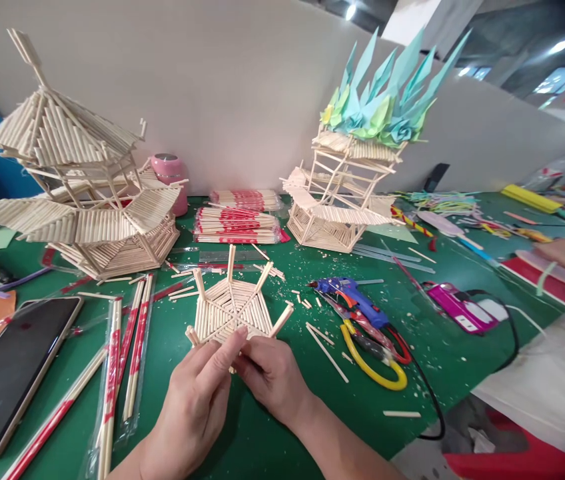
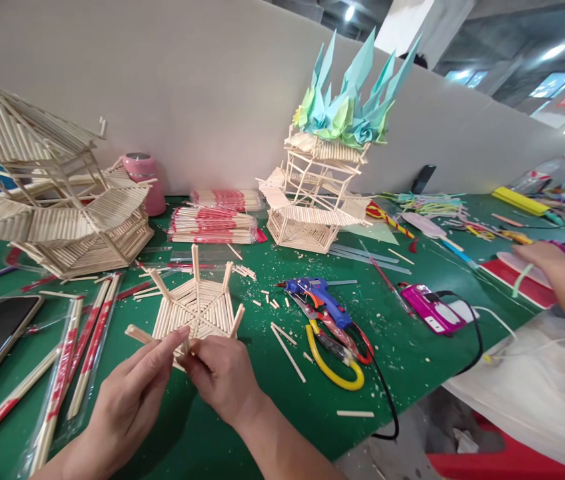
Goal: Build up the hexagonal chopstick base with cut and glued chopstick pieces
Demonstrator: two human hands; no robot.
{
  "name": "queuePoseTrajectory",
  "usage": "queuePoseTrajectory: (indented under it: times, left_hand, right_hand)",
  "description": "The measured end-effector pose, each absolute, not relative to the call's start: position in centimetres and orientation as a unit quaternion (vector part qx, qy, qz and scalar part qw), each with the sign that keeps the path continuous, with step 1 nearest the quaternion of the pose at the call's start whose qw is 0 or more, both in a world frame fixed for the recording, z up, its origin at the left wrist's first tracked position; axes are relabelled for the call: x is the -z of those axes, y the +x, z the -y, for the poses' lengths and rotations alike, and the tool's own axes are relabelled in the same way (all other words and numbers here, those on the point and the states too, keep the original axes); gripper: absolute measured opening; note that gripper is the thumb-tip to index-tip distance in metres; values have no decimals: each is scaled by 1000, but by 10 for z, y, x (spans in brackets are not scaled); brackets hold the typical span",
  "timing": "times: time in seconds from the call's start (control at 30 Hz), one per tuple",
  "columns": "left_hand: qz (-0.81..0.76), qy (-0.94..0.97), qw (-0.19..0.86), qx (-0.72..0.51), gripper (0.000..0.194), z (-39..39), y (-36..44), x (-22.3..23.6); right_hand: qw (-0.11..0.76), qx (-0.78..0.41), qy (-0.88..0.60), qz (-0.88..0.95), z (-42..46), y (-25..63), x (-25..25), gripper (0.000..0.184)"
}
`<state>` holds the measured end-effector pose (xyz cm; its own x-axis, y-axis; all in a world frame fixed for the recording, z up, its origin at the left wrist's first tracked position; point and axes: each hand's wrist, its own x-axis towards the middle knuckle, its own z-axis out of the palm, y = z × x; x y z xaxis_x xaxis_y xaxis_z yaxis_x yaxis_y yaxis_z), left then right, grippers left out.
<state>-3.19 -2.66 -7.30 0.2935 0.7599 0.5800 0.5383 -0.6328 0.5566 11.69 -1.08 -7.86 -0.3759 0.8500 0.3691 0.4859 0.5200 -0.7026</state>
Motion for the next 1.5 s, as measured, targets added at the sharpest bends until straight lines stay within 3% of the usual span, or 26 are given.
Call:
queuePoseTrajectory:
  times: [1.5]
  left_hand:
    - [-405, 797, 134, -428, 50, 25, -33, 79]
  right_hand:
    - [379, -248, -413, 790, 11, 116, 81, 30]
